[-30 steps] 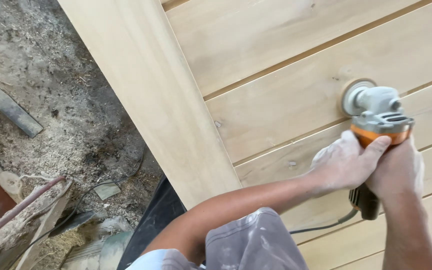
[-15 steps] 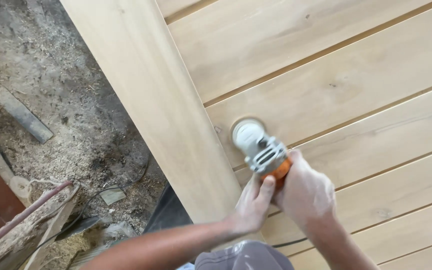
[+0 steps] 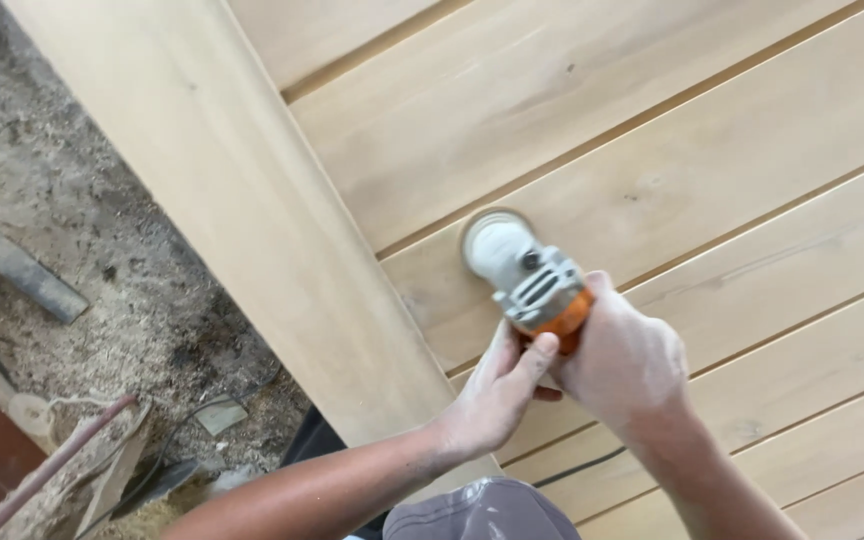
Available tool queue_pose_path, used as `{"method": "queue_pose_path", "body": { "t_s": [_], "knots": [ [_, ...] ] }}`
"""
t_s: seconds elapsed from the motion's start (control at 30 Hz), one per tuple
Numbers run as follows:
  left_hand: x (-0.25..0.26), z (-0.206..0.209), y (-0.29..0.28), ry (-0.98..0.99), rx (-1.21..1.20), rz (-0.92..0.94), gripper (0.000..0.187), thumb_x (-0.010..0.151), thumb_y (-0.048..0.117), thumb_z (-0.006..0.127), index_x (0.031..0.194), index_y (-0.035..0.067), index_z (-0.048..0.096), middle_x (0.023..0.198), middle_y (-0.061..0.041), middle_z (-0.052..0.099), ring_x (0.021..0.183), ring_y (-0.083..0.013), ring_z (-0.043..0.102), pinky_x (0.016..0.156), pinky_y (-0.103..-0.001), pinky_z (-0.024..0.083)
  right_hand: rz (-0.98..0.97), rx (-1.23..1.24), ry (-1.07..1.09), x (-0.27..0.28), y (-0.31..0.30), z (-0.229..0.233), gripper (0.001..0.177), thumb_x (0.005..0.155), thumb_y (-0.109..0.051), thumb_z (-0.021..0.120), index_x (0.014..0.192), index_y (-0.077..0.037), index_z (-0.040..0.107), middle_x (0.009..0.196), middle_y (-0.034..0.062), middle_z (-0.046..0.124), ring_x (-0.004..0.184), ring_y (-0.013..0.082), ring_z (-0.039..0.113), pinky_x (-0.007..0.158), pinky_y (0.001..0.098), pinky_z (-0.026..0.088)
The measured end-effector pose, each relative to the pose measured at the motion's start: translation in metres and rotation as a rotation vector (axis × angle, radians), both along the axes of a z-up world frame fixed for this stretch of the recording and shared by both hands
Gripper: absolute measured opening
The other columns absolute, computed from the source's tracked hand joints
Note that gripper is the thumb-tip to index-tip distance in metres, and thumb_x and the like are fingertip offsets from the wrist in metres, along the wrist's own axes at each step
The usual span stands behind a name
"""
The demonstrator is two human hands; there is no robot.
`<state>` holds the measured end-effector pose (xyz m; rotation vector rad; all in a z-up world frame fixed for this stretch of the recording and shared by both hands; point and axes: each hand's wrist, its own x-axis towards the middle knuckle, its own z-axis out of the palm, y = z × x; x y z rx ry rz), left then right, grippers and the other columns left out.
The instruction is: Sand a wooden door using a power sander.
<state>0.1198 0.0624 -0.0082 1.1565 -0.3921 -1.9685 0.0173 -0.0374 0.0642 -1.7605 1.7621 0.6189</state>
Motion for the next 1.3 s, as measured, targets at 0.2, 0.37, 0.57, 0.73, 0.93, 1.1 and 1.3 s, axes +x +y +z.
{"method": "queue_pose_path", "body": {
  "t_s": [0.2, 0.37, 0.57, 0.73, 0.93, 1.1, 1.3],
  "knots": [
    [0.034, 0.018, -0.054, -0.583, -0.146, -0.221, 0.038, 0.098, 0.025, 0.063, 0.120, -0.001, 0.046, 0.114, -0.024, 0.058, 0.098, -0.0313, 0.061, 0.087, -0.043, 0.053, -0.067, -0.178, 0.052, -0.049, -0.039, -0.005, 0.066, 0.067, -0.041, 0.089, 0.114, -0.007, 0.060, 0.083, 0.0180, 0.074, 0.081, 0.0408, 0.073, 0.073, 0.0497, 0.058],
    [0.053, -0.012, -0.116, -1.177, -0.802, -0.123, 0.045, 0.090, 0.016, 0.064, 0.122, -0.009, 0.046, 0.124, -0.030, 0.050, 0.116, -0.0459, 0.050, 0.102, -0.057, 0.040, -0.099, -0.171, 0.113, -0.065, -0.070, -0.003, 0.065, 0.069, -0.042, 0.088, 0.115, -0.005, 0.061, 0.083, 0.0177, 0.075, 0.081, 0.0396, 0.073, 0.074, 0.0476, 0.058],
    [0.051, -0.047, -0.219, -1.485, -0.942, -0.222, 0.064, 0.102, 0.028, 0.054, 0.150, -0.010, 0.038, 0.162, -0.029, 0.030, 0.155, -0.0462, 0.023, 0.128, -0.058, 0.018, -0.161, -0.178, 0.100, -0.082, -0.096, 0.000, 0.063, 0.072, -0.040, 0.087, 0.117, -0.005, 0.061, 0.086, 0.0163, 0.076, 0.082, 0.0371, 0.075, 0.076, 0.0455, 0.058],
    [0.023, -0.052, -0.279, -1.503, -1.104, -0.446, 0.064, 0.109, 0.031, 0.046, 0.162, -0.004, 0.034, 0.171, -0.018, 0.023, 0.159, -0.0370, 0.016, 0.130, -0.054, 0.010, -0.208, -0.240, 0.081, -0.111, -0.120, -0.002, 0.065, 0.071, -0.037, 0.087, 0.122, -0.004, 0.064, 0.093, 0.0183, 0.076, 0.090, 0.0377, 0.074, 0.081, 0.0460, 0.057],
    [-0.006, -0.053, -0.324, -1.444, -1.197, -0.486, 0.062, 0.108, 0.031, 0.046, 0.160, -0.002, 0.036, 0.169, -0.016, 0.027, 0.158, -0.0353, 0.019, 0.129, -0.053, 0.011, -0.232, -0.270, 0.151, -0.148, -0.152, -0.006, 0.063, 0.071, -0.039, 0.089, 0.116, -0.001, 0.066, 0.095, 0.0201, 0.076, 0.091, 0.0375, 0.074, 0.084, 0.0463, 0.057],
    [-0.026, -0.058, -0.346, -1.446, -1.212, -0.448, 0.062, 0.110, 0.032, 0.045, 0.158, -0.005, 0.038, 0.168, -0.017, 0.029, 0.157, -0.0338, 0.020, 0.129, -0.051, 0.012, -0.292, -0.328, 0.106, -0.184, -0.180, -0.014, 0.060, 0.071, -0.036, 0.089, 0.116, -0.002, 0.068, 0.100, 0.0181, 0.076, 0.093, 0.0334, 0.074, 0.087, 0.0447, 0.057],
    [-0.038, -0.055, -0.358, -1.481, -1.191, -0.431, 0.062, 0.110, 0.034, 0.043, 0.157, -0.006, 0.038, 0.168, -0.019, 0.029, 0.157, -0.0332, 0.021, 0.129, -0.050, 0.013, -0.343, -0.374, 0.050, -0.222, -0.209, -0.023, 0.054, 0.074, -0.032, 0.089, 0.117, -0.003, 0.070, 0.105, 0.0170, 0.076, 0.095, 0.0291, 0.075, 0.089, 0.0428, 0.057]
  ]
}}
